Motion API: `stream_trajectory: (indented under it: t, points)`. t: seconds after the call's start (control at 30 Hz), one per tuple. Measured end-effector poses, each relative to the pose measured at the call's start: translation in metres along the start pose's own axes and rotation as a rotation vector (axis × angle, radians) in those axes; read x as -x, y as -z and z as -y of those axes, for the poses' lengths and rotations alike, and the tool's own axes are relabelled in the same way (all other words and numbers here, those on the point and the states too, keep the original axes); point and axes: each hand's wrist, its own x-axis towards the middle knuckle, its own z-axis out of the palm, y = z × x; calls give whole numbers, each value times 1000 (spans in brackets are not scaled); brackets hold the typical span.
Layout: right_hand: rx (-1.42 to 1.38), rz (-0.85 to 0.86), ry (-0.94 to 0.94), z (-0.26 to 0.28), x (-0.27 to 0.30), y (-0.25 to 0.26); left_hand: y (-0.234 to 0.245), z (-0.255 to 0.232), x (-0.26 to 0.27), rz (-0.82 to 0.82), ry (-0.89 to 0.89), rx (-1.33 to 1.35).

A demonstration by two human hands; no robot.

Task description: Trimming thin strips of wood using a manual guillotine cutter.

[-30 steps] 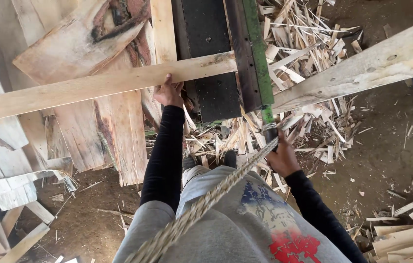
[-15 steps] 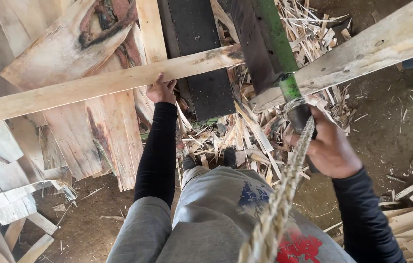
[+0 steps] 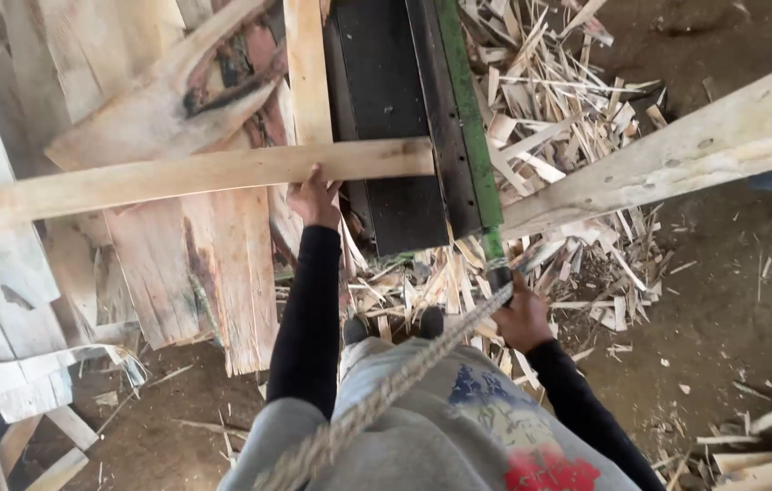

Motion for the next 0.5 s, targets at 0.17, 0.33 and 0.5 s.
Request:
stream_trajectory:
  t: [0.17, 0.33, 0.5]
  points:
    - [-74, 59, 26, 37, 21, 31, -6, -72, 63, 57, -31, -302]
    - [37, 74, 155, 28, 19, 35, 75, -95, 62, 226, -133, -826]
    - [115, 96, 236, 24, 13, 35, 129, -161, 96, 78, -336, -1025]
